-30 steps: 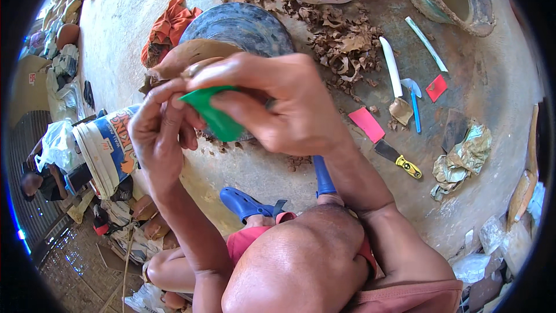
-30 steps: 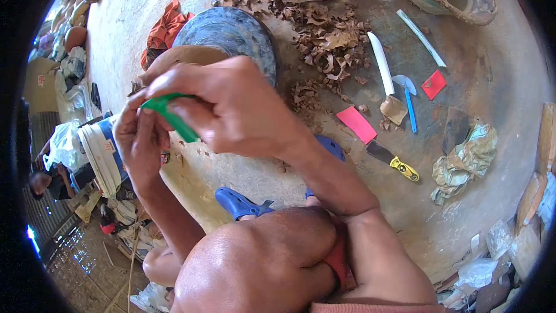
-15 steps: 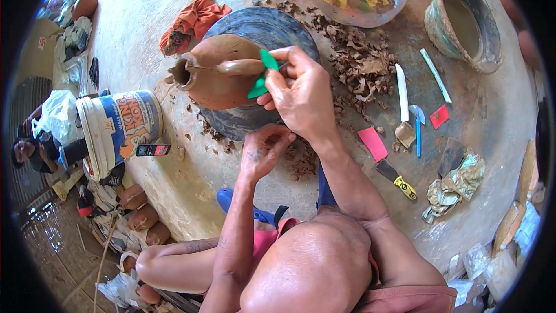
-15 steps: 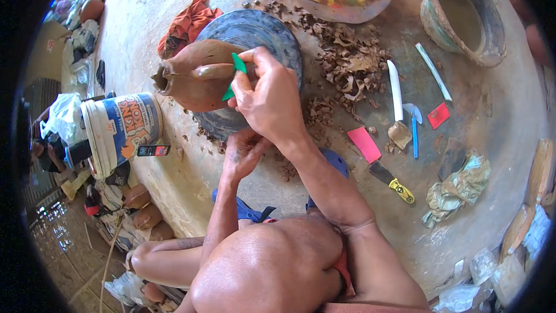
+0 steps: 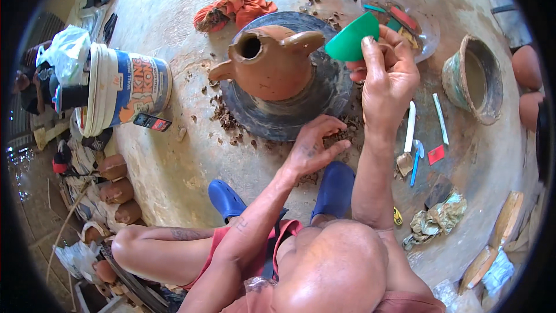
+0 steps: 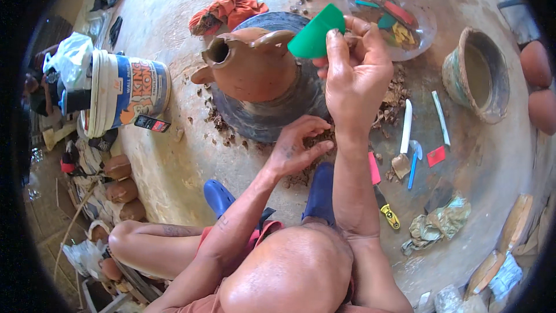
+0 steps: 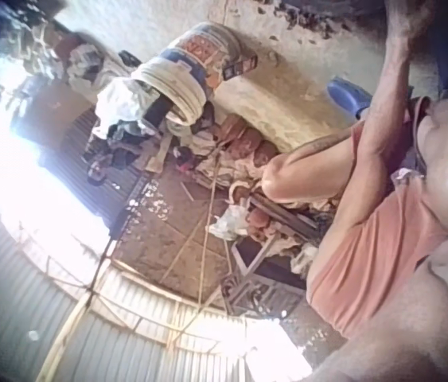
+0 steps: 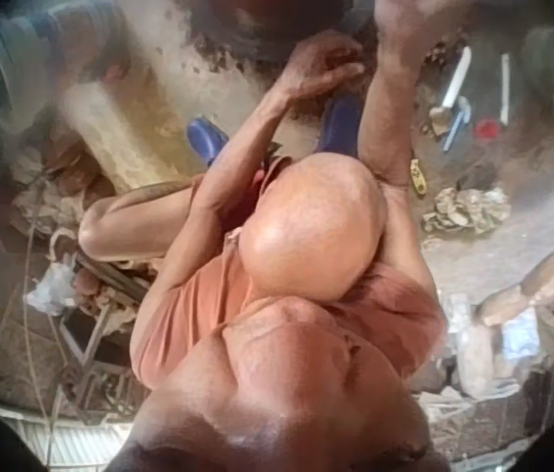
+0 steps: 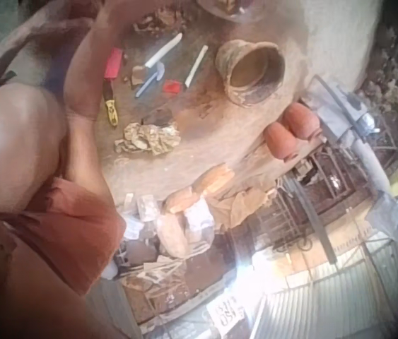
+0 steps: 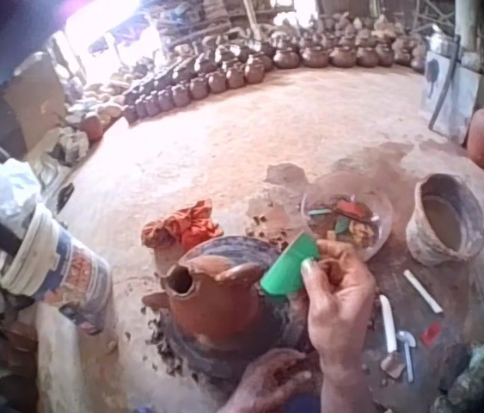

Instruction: The person refines a clay pot by hand using various scraping and smoothing tools while it sits on a small turntable.

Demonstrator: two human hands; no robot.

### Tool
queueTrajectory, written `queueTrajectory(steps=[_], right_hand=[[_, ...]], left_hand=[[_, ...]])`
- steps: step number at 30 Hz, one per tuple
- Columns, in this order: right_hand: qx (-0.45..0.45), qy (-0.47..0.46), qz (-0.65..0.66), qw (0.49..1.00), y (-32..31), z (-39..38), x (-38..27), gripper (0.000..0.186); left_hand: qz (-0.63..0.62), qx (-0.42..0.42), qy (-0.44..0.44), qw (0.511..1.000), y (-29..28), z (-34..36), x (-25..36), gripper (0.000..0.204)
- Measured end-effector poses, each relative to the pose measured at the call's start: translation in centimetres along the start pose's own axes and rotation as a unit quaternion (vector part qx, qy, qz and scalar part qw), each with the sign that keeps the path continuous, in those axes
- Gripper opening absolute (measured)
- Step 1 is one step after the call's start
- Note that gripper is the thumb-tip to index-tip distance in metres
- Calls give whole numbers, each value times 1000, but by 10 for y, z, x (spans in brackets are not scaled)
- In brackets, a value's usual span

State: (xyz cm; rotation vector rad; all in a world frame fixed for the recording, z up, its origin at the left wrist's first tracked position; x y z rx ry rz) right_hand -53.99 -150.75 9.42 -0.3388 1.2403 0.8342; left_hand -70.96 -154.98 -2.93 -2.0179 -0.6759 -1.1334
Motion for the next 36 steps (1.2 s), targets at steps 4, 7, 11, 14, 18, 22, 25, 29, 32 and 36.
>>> queueTrajectory(steps=[4,7,11,14,18,22,25,29,32,36], right_hand=[[-159,3,-96,983,39,9,2,21],[-265,-82,-173,945,84,23,-3,22],[-330,-167,-250,895,112,33,-20,27],[-357,-150,-266,883,120,29,-12,29],[-370,-197,-292,860,131,27,-23,30],[-399,-157,-284,858,140,23,-25,30],[-387,-135,-251,877,136,22,-15,31],[-368,-64,-193,907,128,19,-1,26],[-333,-11,-87,939,123,16,1,21],[-231,-41,56,970,110,23,-18,17]], left_hand=[[4,30,93,995,8,-2,9,37],[23,50,112,992,8,-7,14,33],[-71,16,-55,996,-19,-9,3,21],[0,361,118,925,-135,-53,71,19],[80,506,202,835,-219,-46,136,28],[226,385,148,883,-236,21,140,47],[120,212,62,968,-219,56,114,57],[24,180,2,983,-213,59,99,54],[62,173,-20,983,-214,57,106,51],[23,189,169,967,-218,53,153,50]])
Point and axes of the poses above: each hand's wrist, its own z-axis towards the middle knuckle, its own y-axis out of the palm, x = y × z, the point moved 10 cm from there along z, towards the middle knuckle, and after that the axes turned 15 degrees about -y, right-handed, at the moved point
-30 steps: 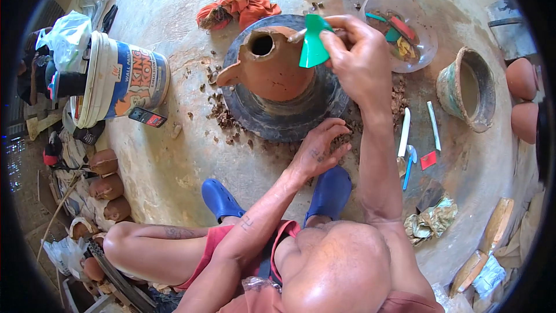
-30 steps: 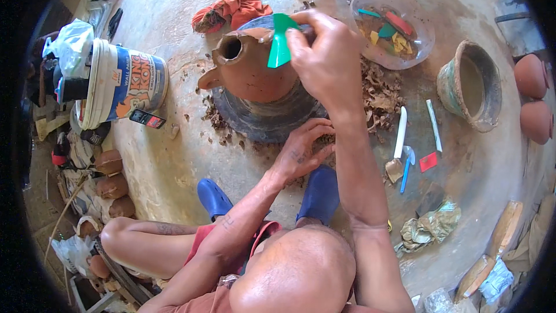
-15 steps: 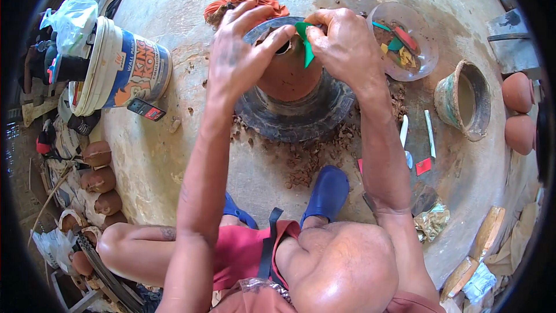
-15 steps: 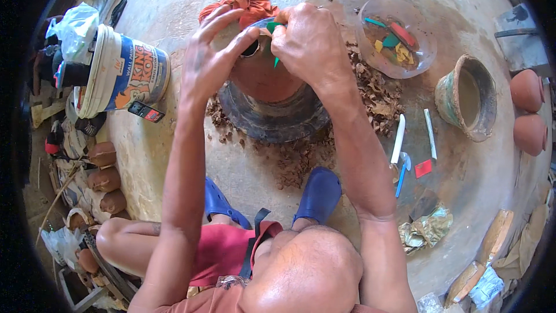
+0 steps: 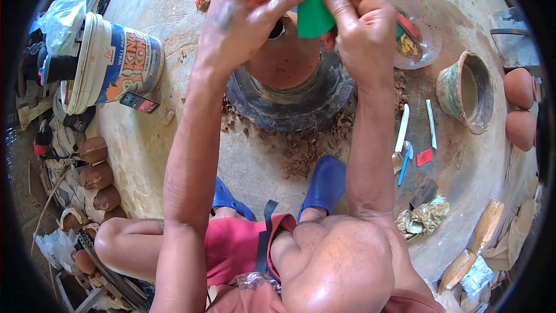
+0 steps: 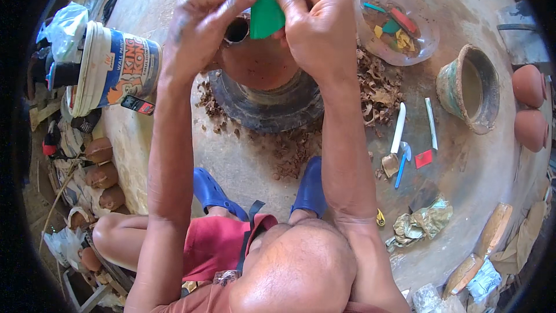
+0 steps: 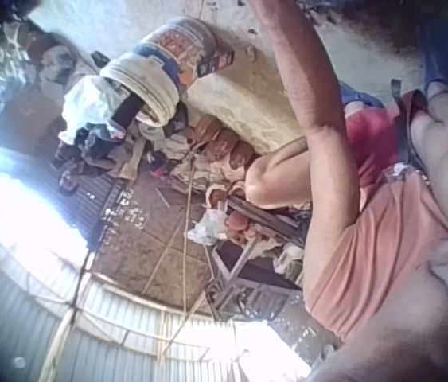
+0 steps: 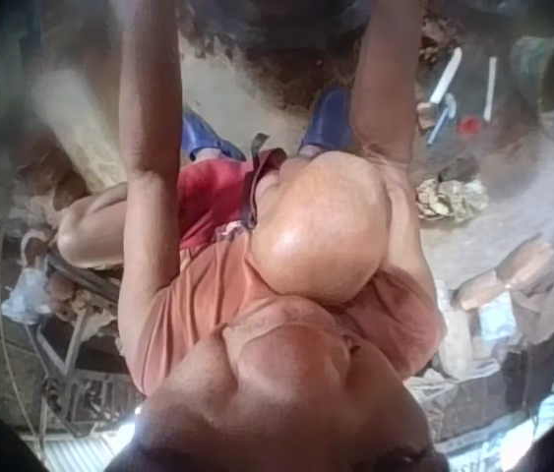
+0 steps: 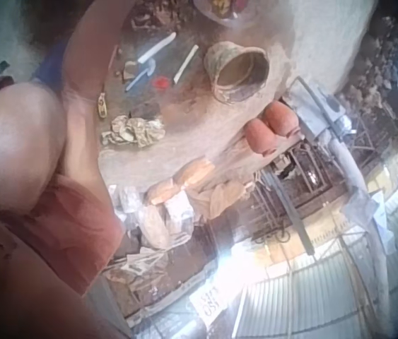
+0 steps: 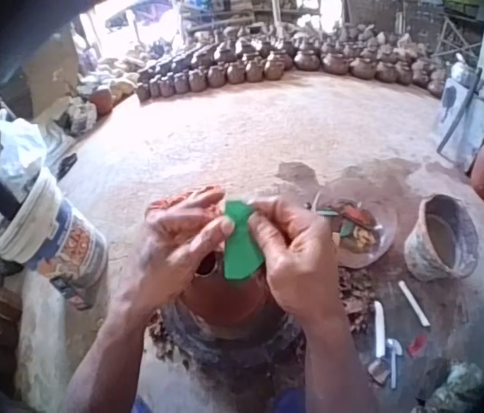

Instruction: The person refines a clay pot by hand using various scraping and smoothing tools while it sits on a small turntable.

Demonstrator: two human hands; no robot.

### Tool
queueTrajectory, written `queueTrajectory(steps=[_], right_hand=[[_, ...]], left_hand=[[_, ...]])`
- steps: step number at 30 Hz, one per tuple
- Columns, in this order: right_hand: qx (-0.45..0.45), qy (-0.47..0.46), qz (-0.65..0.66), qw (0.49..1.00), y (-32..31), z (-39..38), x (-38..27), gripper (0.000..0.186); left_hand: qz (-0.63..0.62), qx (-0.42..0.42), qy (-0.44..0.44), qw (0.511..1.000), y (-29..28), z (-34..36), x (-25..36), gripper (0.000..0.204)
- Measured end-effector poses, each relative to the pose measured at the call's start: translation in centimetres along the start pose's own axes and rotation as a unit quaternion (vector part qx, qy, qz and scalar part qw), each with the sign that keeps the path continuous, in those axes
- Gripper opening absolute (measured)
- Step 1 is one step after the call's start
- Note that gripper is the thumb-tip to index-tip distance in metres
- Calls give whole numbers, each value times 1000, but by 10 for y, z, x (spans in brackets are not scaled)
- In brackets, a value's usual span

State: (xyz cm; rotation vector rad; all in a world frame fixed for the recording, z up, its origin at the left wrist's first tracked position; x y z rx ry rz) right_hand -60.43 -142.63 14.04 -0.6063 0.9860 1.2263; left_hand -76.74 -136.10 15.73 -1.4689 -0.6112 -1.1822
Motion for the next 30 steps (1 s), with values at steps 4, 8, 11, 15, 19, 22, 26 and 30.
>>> queueTrajectory(steps=[4,8,11,15,19,22,26,30], right_hand=[[91,-38,-107,989,-30,4,-28,18],[-24,-8,-235,972,-16,-2,-12,23],[-98,-50,-282,953,3,0,-9,21],[-133,-57,-337,930,13,3,-8,23],[-157,-68,-354,920,18,6,-4,24],[-154,-10,-307,939,17,4,10,25],[-116,33,-209,970,14,0,18,24],[-66,110,-97,987,9,-11,26,23]], left_hand=[[-42,-81,-105,990,9,22,25,46],[199,33,-20,979,-6,40,26,60],[120,-29,-62,990,-9,32,-6,53],[130,-130,-109,977,4,4,-29,54],[143,-114,-154,971,8,-5,-32,45],[148,-118,-163,968,9,-8,-33,42],[143,-107,-172,969,8,-9,-32,40],[158,-85,-191,965,8,-10,-25,36]])
Point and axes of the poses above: each hand's wrist, its own z-axis towards the middle knuckle, its own y-axis out of the palm, x = y × z, the point moved 10 cm from there along z, towards the middle knuckle, and after that the axes turned 15 degrees about -y, right-handed, at the moved point
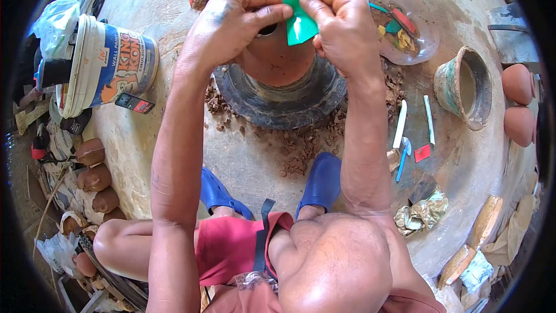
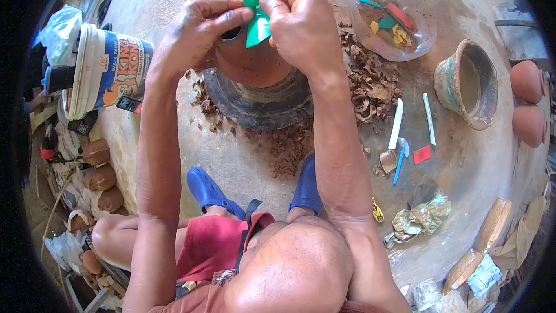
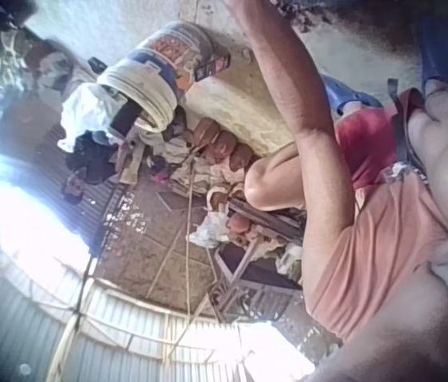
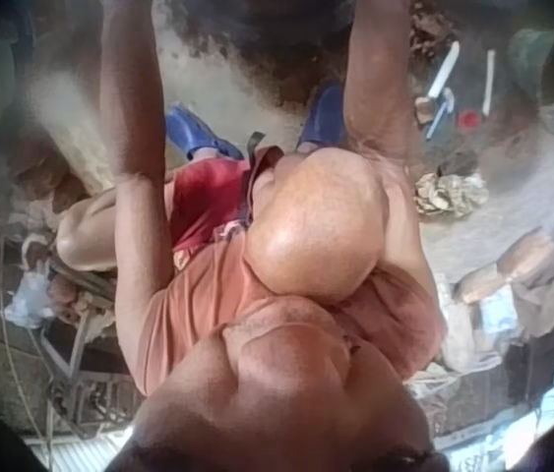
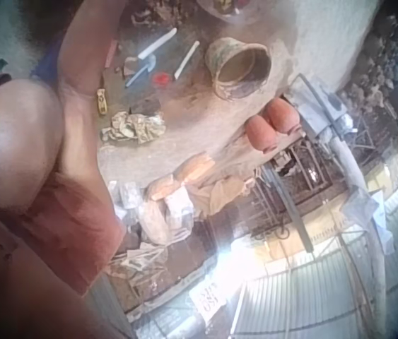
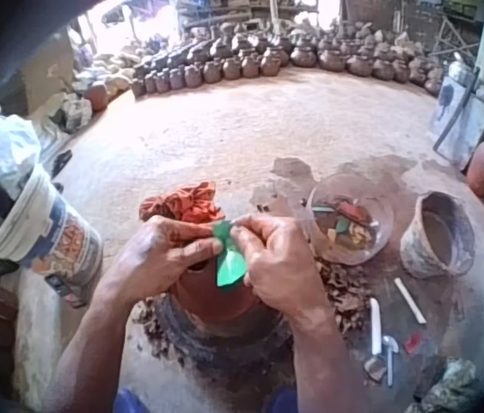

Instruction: The person refines a clay pot by hand using various scraping and smoothing tools while it sits on a small turntable.

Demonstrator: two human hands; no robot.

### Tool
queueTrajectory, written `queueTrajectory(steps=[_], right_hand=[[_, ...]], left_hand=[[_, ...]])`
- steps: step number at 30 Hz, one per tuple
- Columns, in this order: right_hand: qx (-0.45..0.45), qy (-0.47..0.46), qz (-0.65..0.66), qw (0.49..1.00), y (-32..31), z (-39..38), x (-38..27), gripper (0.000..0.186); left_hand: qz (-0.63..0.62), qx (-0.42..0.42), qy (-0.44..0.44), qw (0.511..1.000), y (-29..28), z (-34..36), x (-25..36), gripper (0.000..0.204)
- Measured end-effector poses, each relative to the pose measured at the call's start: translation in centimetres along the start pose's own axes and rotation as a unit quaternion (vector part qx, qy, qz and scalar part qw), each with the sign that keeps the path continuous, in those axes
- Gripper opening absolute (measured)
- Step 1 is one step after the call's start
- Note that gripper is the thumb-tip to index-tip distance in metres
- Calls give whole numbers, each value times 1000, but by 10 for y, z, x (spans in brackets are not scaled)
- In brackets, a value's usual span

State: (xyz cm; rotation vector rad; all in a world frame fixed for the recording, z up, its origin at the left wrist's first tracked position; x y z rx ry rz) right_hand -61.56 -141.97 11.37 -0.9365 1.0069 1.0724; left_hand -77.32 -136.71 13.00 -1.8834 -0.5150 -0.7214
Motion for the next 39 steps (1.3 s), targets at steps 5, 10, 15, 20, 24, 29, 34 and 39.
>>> queueTrajectory(steps=[5,10,15,20,24,29,34,39], right_hand=[[153,-95,59,982,-40,-1,-17,18],[26,-116,-186,975,-20,1,-13,22],[-10,-153,-252,956,-2,-2,-35,21],[3,-128,-209,969,1,-3,-22,21],[28,-86,-79,993,5,-7,-12,21],[156,-110,77,979,-20,-14,-27,16],[231,-83,35,969,-76,-30,-19,18],[163,11,-22,986,-58,-69,3,23]], left_hand=[[-235,-2,105,966,-11,15,23,35],[-133,4,107,985,-15,32,12,84],[-84,44,147,985,-19,20,0,50],[-8,-41,60,997,5,8,-4,46],[-15,-39,44,998,4,5,-8,40],[-218,-7,144,965,-12,5,7,38],[-345,237,21,908,-87,1,-65,34],[-403,309,-170,844,-49,-12,-289,29]])
Point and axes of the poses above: each hand's wrist, its own z-axis towards the middle knuckle, its own y-axis out of the palm, x = y × z, the point moved 10 cm from there along z, towards the middle knuckle, and after that the axes turned 15 degrees about -y, right-handed, at the moved point
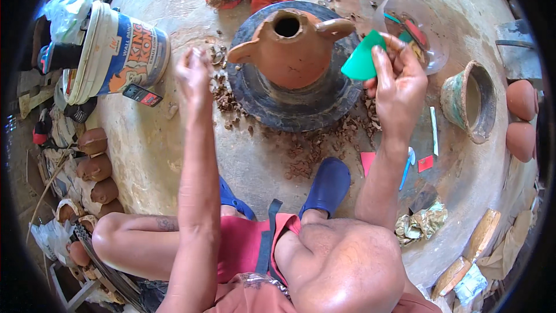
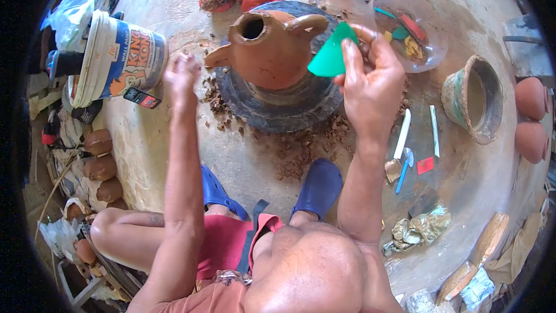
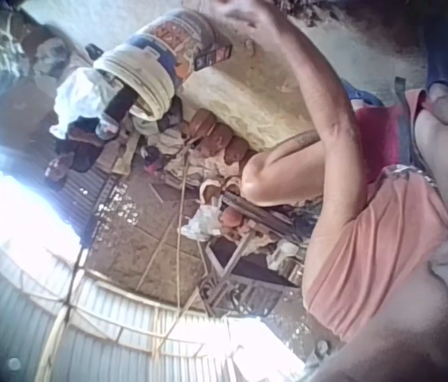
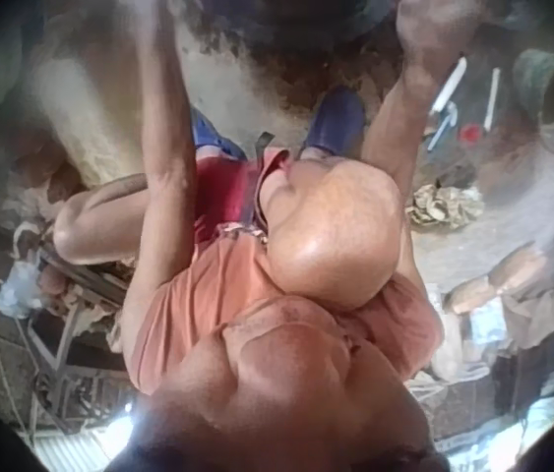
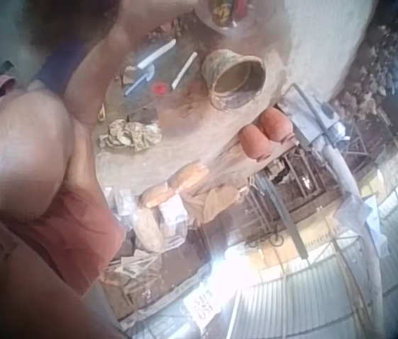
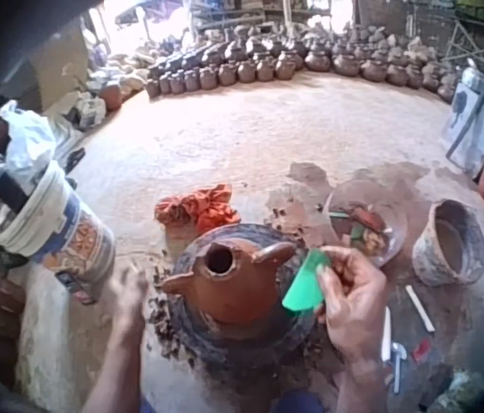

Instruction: The person refines a clay pot by hand using various scraping and smoothing tools while it sits on a small turntable.

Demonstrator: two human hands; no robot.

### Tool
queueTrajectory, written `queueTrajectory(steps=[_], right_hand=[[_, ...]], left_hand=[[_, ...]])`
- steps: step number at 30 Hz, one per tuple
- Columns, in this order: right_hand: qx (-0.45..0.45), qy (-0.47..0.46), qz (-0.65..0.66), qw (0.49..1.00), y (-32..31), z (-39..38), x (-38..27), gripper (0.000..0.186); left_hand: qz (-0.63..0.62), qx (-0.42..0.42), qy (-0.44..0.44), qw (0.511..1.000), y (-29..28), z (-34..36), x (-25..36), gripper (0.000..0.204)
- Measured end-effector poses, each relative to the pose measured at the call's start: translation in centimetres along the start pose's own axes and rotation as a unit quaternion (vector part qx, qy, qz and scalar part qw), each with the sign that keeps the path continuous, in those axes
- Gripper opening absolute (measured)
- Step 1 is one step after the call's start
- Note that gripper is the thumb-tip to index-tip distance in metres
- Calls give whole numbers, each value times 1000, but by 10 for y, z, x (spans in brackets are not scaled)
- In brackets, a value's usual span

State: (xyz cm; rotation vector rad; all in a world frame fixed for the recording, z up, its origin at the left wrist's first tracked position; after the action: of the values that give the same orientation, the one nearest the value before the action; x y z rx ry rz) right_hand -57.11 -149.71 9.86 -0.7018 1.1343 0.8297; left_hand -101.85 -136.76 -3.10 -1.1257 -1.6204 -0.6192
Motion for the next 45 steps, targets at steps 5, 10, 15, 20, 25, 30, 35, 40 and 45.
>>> queueTrajectory(steps=[5,10,15,20,25,30,35,40,45], right_hand=[[-50,-9,0,999,6,-18,8,32],[-93,-29,-48,994,26,-33,-4,20],[35,16,22,999,-18,-32,28,19],[76,57,62,994,-18,-44,46,27],[4,-44,51,998,6,-31,-2,37],[-115,-246,-166,948,37,-24,-59,23],[-201,-386,-211,875,62,-29,-76,38],[-276,-433,-248,821,83,-41,-79,39],[-329,-464,-316,759,98,-50,-79,44]], left_hand=[[69,-84,-60,992,46,-68,-94,64],[86,-32,-19,996,18,-77,-103,64],[138,15,-107,985,17,-117,-113,61],[56,-54,-41,996,30,-130,-85,80],[84,-66,-3,994,53,-145,-65,86],[86,-44,41,994,48,-173,-68,88],[93,-43,39,994,55,-192,-59,102],[140,-75,127,979,65,-206,-29,131],[163,-121,192,960,87,-229,2,147]])
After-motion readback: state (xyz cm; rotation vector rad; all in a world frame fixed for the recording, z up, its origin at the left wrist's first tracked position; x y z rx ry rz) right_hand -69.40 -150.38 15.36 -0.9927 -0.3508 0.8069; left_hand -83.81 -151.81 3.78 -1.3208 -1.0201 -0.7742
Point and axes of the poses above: each hand's wrist, its own z-axis towards the middle knuckle, its own y-axis out of the palm, x = y × z, the point moved 10 cm from there along z, towards the middle knuckle, and after that the axes turned 15 degrees about -y, right-handed, at the moved point
